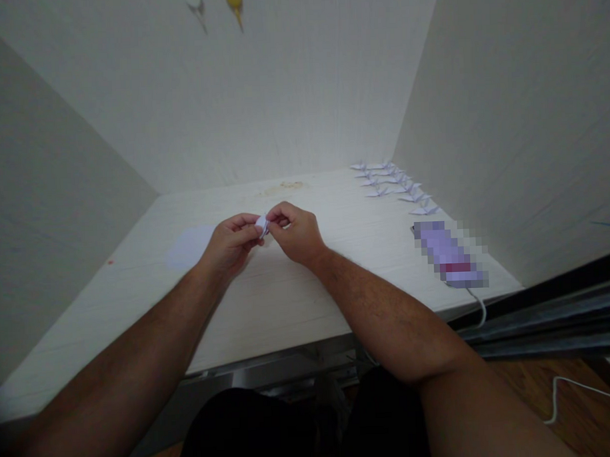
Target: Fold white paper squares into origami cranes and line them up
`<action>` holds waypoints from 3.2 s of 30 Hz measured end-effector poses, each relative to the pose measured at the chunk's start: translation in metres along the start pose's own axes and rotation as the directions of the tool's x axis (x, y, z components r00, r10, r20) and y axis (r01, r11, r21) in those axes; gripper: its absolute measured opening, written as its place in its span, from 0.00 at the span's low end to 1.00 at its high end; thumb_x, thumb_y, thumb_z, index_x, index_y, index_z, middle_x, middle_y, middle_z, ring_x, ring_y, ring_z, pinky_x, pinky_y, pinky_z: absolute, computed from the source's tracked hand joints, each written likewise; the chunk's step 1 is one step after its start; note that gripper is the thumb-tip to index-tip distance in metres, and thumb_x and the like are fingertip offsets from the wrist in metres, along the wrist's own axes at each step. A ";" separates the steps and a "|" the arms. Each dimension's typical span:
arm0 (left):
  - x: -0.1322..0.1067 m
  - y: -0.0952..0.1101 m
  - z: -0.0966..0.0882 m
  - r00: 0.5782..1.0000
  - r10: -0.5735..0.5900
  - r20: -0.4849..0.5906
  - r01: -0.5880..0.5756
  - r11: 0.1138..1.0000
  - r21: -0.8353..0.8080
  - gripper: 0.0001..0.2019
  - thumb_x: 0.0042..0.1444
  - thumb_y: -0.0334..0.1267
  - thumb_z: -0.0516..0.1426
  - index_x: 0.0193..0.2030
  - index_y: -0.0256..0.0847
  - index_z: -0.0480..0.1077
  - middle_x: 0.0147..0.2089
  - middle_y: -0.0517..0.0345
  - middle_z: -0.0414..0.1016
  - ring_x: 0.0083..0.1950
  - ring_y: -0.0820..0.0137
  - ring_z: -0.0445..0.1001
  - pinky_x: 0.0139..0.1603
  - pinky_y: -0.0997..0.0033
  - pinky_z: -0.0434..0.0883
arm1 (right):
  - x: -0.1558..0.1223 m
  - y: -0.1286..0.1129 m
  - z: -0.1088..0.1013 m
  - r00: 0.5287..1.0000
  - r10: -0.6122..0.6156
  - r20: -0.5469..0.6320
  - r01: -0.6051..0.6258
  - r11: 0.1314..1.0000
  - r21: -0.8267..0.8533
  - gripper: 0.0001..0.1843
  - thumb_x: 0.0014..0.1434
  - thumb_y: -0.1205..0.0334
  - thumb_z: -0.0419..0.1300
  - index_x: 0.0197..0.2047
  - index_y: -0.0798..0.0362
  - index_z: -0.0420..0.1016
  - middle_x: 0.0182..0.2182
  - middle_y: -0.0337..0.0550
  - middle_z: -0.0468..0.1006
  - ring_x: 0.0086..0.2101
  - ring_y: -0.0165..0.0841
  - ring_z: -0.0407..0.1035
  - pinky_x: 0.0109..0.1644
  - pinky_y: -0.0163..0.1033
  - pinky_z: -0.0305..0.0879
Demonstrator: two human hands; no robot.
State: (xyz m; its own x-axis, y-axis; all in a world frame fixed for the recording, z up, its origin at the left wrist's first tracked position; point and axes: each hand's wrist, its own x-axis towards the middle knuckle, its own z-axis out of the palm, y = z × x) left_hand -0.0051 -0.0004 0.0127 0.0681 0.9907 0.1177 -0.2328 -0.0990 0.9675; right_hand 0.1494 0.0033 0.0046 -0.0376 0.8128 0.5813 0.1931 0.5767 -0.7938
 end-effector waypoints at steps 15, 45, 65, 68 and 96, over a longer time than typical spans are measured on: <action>-0.003 0.005 -0.005 0.992 -0.048 0.120 0.029 0.987 0.157 0.10 0.40 0.34 0.69 0.28 0.35 0.73 0.24 0.59 0.74 0.24 0.76 0.71 0.28 0.74 0.68 | 0.001 0.004 -0.005 0.990 -0.107 0.089 0.116 0.989 -0.095 0.05 0.53 0.70 0.59 0.28 0.52 0.73 0.28 0.36 0.76 0.31 0.28 0.69 0.37 0.35 0.65; -0.004 0.003 -0.004 0.991 -0.094 0.096 0.082 0.989 0.120 0.12 0.41 0.37 0.69 0.29 0.36 0.72 0.26 0.57 0.76 0.26 0.73 0.74 0.30 0.71 0.72 | 0.001 0.004 -0.006 0.980 -0.162 0.117 0.183 0.963 -0.200 0.05 0.56 0.69 0.59 0.32 0.52 0.75 0.30 0.38 0.78 0.33 0.29 0.70 0.38 0.35 0.66; -0.003 0.006 -0.005 0.992 -0.064 0.111 0.033 0.964 0.262 0.06 0.44 0.35 0.65 0.24 0.38 0.72 0.20 0.59 0.72 0.21 0.76 0.67 0.25 0.74 0.64 | 0.002 0.005 -0.008 0.982 -0.008 0.189 -0.019 0.990 0.139 0.02 0.51 0.66 0.63 0.28 0.54 0.76 0.24 0.36 0.76 0.26 0.27 0.67 0.32 0.34 0.63; -0.003 0.005 -0.005 0.996 -0.032 0.088 0.007 0.961 0.278 0.06 0.44 0.34 0.65 0.24 0.38 0.72 0.20 0.60 0.72 0.21 0.76 0.67 0.25 0.74 0.64 | 0.002 0.005 -0.007 0.985 -0.002 0.172 -0.017 0.994 0.110 0.02 0.51 0.65 0.63 0.28 0.54 0.76 0.24 0.37 0.76 0.27 0.27 0.67 0.32 0.34 0.63; -0.009 0.012 0.004 0.990 0.138 0.018 -0.133 0.902 0.410 0.11 0.44 0.41 0.67 0.29 0.38 0.72 0.23 0.59 0.75 0.24 0.74 0.72 0.27 0.74 0.69 | 0.003 -0.002 -0.005 0.995 0.015 0.101 -0.008 0.997 -0.070 0.01 0.53 0.66 0.61 0.30 0.53 0.75 0.29 0.39 0.78 0.30 0.29 0.71 0.35 0.35 0.68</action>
State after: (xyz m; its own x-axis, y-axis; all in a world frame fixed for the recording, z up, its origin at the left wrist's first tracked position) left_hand -0.0044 -0.0114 0.0236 0.0530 0.9658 0.2538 0.1789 -0.2592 0.9491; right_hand 0.1542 0.0041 0.0084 -0.1331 0.8253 0.5488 0.2619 0.5633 -0.7837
